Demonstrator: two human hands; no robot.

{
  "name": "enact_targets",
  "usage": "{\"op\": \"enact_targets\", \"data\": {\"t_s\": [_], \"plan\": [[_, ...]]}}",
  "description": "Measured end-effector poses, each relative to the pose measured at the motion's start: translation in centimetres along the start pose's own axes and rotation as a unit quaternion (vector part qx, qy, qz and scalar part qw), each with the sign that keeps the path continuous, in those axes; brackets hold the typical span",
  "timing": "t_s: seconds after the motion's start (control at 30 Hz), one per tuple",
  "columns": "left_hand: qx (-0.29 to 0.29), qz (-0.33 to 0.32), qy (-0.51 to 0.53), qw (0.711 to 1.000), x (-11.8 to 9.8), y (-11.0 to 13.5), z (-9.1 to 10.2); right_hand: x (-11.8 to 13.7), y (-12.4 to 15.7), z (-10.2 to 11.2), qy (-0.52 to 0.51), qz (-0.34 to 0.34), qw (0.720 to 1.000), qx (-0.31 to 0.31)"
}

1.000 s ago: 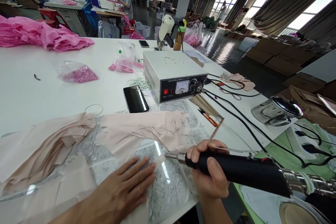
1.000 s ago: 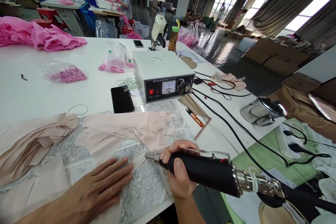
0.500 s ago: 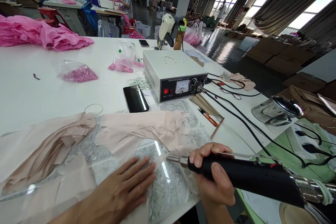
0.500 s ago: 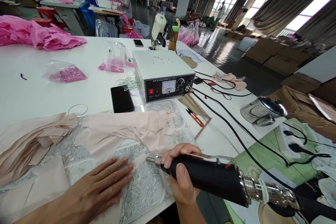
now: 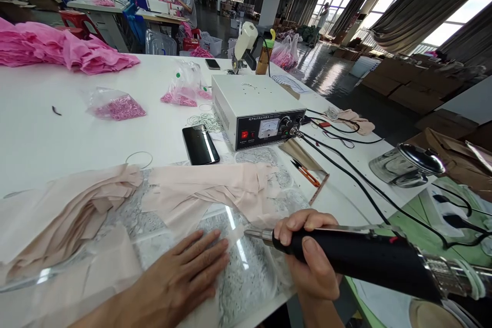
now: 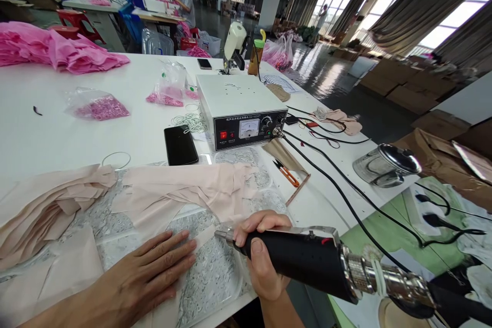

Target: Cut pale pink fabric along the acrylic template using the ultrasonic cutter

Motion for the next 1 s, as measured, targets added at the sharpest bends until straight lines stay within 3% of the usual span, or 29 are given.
{"op": "enact_targets", "data": {"t_s": [0.23,1.0], "plan": [[-0.025,0.009,0.013,1.000,0.0,-0.2,0.2,-0.2,-0.2,-0.2,0.000,-0.008,1.000,-0.014],[-0.001,0.024,0.027,0.999,-0.2,-0.4,0.4,-0.4,-0.1,-1.2,0.002,-0.020,1.000,0.010]]}}
Point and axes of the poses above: each hand's wrist, its own y-axis away from the middle knuckle, its own z-axis out of the back of the hand, x = y × z, the point moved 3 cm from there along -y, towards the middle knuckle, and after that the axes turned 10 degrees about -x, right-handed, at the moved point
